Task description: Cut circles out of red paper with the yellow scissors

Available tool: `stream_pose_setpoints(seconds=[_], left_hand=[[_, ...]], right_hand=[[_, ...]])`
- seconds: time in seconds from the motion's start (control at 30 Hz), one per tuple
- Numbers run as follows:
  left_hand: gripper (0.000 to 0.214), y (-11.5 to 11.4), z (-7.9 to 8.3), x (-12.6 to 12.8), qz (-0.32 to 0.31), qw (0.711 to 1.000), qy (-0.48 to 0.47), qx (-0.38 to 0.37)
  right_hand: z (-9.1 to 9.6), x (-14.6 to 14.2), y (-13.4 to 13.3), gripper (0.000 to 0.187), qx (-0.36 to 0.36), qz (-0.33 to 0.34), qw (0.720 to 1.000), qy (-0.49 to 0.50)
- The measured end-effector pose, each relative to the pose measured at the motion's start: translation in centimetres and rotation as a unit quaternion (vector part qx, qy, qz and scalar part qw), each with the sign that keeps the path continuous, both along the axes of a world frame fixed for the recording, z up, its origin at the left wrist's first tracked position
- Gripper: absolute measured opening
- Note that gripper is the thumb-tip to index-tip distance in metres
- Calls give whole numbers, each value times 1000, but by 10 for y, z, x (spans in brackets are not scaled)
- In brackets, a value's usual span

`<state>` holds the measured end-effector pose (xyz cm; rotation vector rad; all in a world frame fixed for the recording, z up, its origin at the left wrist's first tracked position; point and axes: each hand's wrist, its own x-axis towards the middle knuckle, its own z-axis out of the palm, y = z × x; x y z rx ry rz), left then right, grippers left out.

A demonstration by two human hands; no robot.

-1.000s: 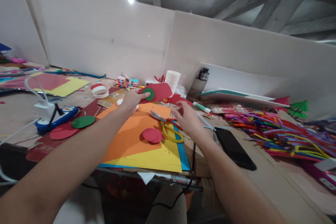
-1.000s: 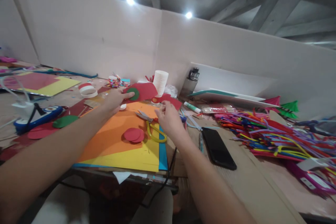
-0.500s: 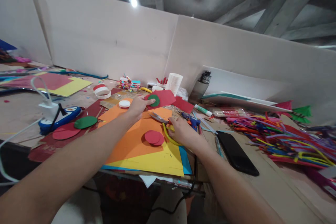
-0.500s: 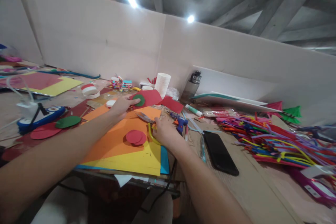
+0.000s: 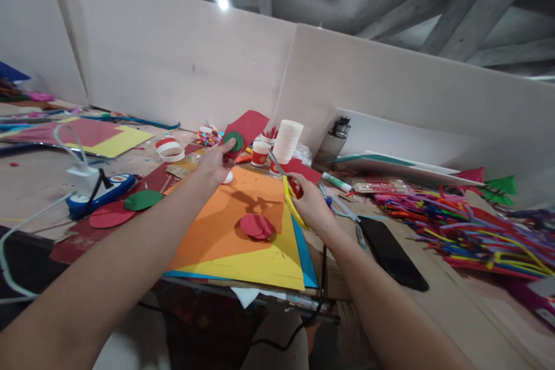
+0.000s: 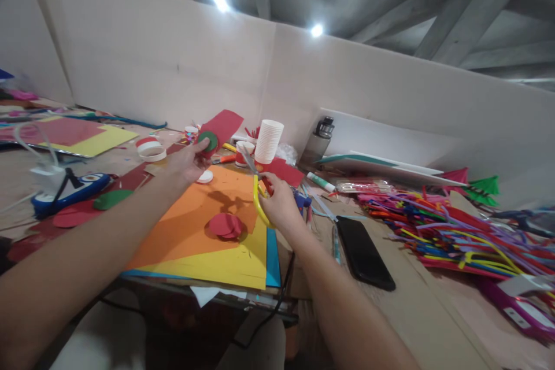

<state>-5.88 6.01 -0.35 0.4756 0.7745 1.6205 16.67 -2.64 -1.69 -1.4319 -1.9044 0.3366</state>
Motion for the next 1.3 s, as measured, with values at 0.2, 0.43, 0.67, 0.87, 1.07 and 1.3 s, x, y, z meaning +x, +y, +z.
stream_pose_setpoints(seconds=[0.2,0.43,0.67,0.87,1.07,1.3], left_hand=[[25,-5,-4,6,-33,996,40,70],[28,-18,-3,17,-76,992,32,95],[26,-22,-3,21,-93,990,27,100],[22,-21,-4,21,-105,988,48,106],[24,-26,-12,31,-175,969,103,139],[27,-35,-11,36,-228,954,128,146]], right_hand=[[2,-2,-11,32,-3,97,988,124],[16,-9,-23,22,-38,104,991,75],[19,-10,-25,14,-76,126,988,45],[15,-9,-21,21,-100,122,986,58],[12,-7,-18,38,-102,112,984,92],[9,-3,-14,42,-90,89,988,93]])
